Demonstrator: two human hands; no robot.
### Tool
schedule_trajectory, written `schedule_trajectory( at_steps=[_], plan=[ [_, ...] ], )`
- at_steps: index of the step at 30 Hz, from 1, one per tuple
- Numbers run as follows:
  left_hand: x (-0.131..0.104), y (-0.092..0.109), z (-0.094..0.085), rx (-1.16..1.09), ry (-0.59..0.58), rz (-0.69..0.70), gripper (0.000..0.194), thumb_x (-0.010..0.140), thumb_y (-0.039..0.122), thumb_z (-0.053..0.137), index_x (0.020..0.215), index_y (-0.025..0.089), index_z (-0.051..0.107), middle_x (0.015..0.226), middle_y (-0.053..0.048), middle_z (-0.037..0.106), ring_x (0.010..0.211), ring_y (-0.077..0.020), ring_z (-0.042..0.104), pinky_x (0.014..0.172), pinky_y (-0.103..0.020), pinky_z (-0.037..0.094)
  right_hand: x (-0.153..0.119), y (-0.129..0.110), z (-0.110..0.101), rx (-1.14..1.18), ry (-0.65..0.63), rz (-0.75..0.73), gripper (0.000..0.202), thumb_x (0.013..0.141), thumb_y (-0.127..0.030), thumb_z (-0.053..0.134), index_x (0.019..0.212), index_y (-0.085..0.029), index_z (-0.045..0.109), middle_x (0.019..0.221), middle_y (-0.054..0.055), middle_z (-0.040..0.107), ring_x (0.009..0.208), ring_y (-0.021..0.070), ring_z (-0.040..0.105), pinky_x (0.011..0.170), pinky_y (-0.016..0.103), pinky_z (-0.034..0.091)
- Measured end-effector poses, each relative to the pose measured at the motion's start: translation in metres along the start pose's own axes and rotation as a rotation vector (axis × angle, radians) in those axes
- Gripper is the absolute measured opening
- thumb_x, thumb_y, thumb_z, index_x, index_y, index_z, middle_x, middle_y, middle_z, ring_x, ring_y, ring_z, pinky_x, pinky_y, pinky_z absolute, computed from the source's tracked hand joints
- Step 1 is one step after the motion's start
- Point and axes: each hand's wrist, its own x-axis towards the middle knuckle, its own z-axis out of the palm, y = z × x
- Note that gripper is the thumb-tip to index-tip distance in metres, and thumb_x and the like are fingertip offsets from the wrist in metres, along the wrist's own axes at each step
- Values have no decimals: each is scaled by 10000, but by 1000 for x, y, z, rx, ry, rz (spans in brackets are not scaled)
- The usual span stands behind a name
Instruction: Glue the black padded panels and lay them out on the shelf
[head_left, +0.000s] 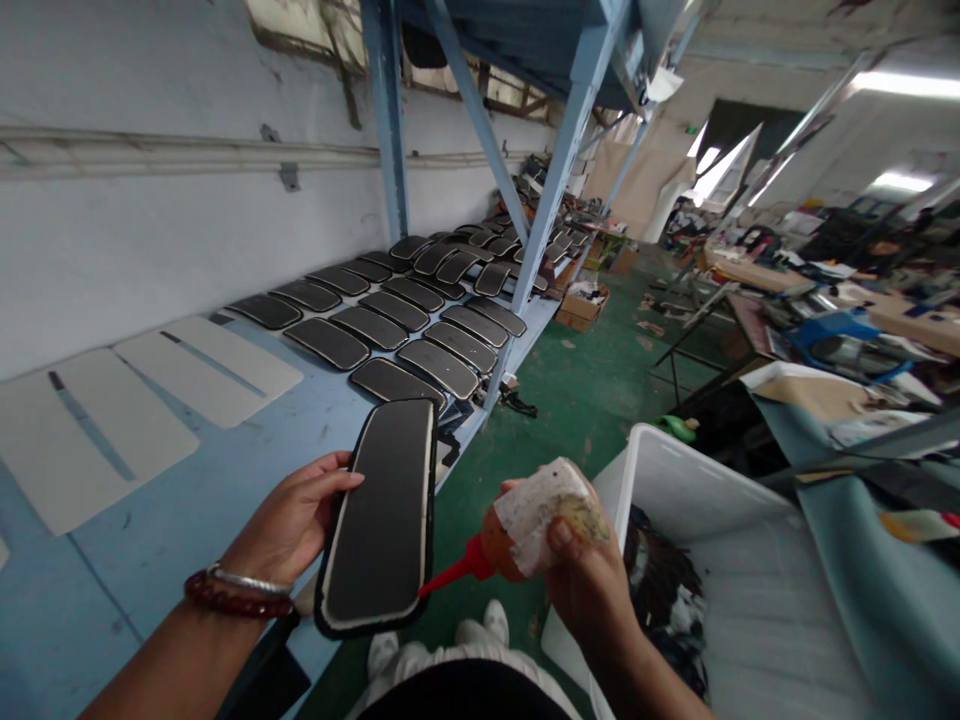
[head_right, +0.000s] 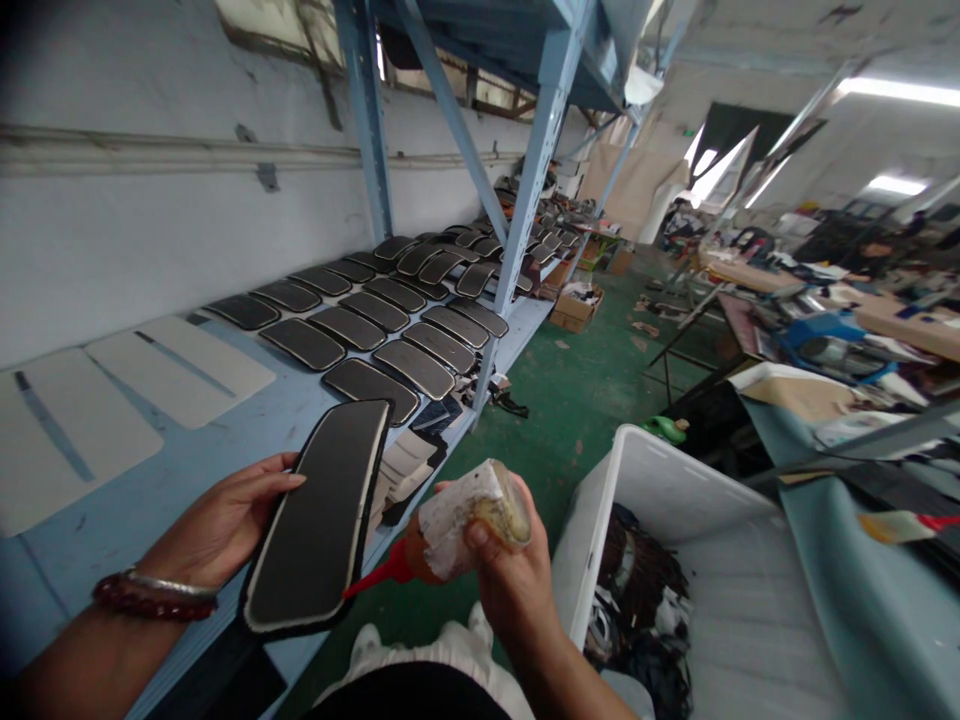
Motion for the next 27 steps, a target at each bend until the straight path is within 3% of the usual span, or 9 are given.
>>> schedule_trajectory(
  at_steps=[3, 5, 9, 13, 18, 27],
  plan=[
    [4, -2, -5, 53, -31, 44, 228, 707, -88, 591, 762, 103, 704, 646, -63, 748, 527, -188, 717, 508, -263, 622, 3, -1, -3, -9, 6, -27, 545, 680, -389, 840, 1150, -228, 616, 1013, 118, 737, 927, 307, 682, 811, 447, 547],
    [5, -6, -7, 12, 24, 24, 244, 741, -77, 540, 759, 112, 694, 613, -49, 740, 509, -176, 713, 517, -263, 630, 6, -1, -6, -3, 15, -67, 526, 702, -386, 830, 1153, -227, 611, 1030, 122, 735, 939, 302, 679, 823, 446, 543],
    [1, -18, -4, -150, 155, -24, 374, 747, -91, 483, 984, 108, 692, 628, -30, 757, 524, -188, 734, 518, -259, 642, 15, -4, -13, 28, 99, -160, 562, 734, -367, 816, 1224, -224, 581, 1056, 120, 732, 965, 283, 675, 865, 445, 528],
    [-7, -29, 3, -239, 155, -33, 453, 792, -99, 444, 1153, 90, 643, 629, -25, 760, 534, -181, 743, 508, -235, 640, 22, -5, -18, 54, 199, -210, 603, 757, -356, 804, 1285, -232, 541, 1070, 107, 734, 982, 258, 680, 910, 422, 511],
    [-12, -33, 11, -311, 235, -19, 434, 822, -97, 447, 1143, 106, 657, 621, 0, 752, 533, -144, 736, 519, -179, 628, 21, -3, -22, 67, 212, -203, 626, 753, -356, 808, 1301, -248, 525, 1074, 105, 738, 980, 266, 684, 916, 445, 509],
    [-13, -35, 14, -313, 252, 8, 398, 842, -83, 450, 1093, 127, 677, 624, 9, 743, 536, -133, 732, 530, -167, 625, 6, 9, -22, 71, 166, -156, 625, 741, -363, 816, 1290, -246, 540, 1051, 104, 736, 936, 275, 684, 858, 436, 536]
  ],
)
